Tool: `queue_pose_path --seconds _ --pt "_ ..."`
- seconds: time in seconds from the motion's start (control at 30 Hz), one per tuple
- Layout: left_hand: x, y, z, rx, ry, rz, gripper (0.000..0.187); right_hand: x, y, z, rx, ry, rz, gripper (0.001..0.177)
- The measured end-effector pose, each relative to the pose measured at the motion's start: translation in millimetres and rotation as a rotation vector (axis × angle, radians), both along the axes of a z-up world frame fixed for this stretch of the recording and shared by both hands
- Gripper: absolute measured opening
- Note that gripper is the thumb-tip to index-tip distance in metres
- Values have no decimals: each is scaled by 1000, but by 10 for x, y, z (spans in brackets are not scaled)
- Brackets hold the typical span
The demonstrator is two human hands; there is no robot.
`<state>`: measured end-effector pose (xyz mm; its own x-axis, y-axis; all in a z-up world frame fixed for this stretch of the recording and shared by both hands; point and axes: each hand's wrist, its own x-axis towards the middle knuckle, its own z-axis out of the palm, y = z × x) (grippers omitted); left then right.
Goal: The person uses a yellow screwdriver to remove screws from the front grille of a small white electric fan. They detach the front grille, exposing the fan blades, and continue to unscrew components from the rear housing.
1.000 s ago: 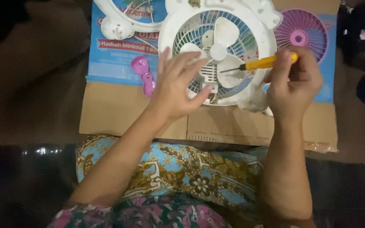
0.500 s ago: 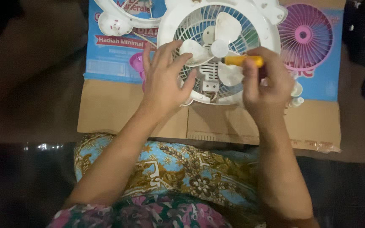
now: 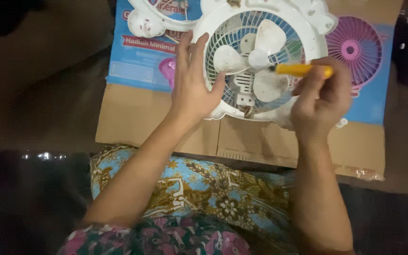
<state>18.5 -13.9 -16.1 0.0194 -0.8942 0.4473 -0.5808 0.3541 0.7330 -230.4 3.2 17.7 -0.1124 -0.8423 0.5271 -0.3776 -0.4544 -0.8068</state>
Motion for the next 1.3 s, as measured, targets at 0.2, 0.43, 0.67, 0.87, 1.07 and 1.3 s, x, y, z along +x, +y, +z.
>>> queue_pose_path --seconds 0.2,0.43,0.67,0.87,1.07,1.3 --pt "113 -123 -66 -33 23 55 62 -345 -74 -109 -90 -55 -60 21" --pt "163 -217 8 220 190 63 47 -897 -194 -311 -49 -323 -180 42" --pt "218 -219 5 245 87 71 45 -1157 -275 -311 88 -523 -78 53" --pt "261 -301 -210 296 74 47 66 -807 -188 46 594 84 -279 45" --pt "331 -267 -79 470 152 -46 76 -592 -54 323 752 456 -342 40" --pt "418 -204 287 1008 475 -238 60 -582 -55 348 792 352 -355 37"
